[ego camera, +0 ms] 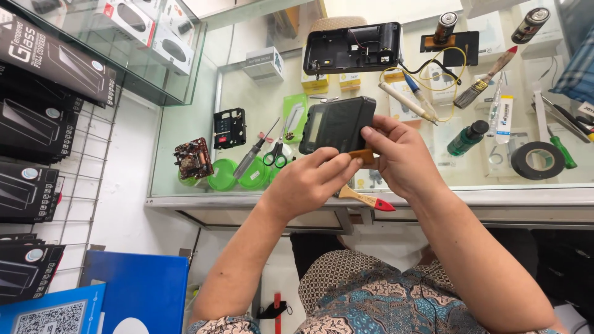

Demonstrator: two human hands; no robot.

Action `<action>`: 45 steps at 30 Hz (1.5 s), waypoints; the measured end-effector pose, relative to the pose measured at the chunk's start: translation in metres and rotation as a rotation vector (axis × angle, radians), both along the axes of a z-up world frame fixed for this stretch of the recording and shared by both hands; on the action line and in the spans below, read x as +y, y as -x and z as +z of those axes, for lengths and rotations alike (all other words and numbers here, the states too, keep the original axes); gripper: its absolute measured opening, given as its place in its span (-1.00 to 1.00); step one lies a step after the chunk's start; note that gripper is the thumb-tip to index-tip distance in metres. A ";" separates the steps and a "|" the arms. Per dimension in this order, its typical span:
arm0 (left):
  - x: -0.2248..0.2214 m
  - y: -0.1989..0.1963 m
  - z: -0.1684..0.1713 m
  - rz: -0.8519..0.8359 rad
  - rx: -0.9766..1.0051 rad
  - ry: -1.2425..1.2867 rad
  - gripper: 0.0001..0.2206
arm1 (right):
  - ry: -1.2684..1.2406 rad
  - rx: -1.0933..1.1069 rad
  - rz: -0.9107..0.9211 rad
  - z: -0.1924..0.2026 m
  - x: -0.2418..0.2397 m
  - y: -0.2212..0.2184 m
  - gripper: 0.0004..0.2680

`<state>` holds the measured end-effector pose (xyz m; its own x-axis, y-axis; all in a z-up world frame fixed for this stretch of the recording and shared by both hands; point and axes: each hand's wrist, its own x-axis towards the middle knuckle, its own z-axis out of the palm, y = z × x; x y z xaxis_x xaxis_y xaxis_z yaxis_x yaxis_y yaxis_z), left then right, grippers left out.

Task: Cleaning the interior of an electronic device casing using a brush

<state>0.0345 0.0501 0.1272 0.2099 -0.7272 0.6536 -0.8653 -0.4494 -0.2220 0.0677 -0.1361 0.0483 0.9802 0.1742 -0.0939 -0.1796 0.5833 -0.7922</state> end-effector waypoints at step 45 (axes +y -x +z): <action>-0.038 -0.124 -0.125 0.451 0.287 0.475 -0.69 | 0.829 -0.831 -0.165 -0.096 -0.069 0.081 -0.78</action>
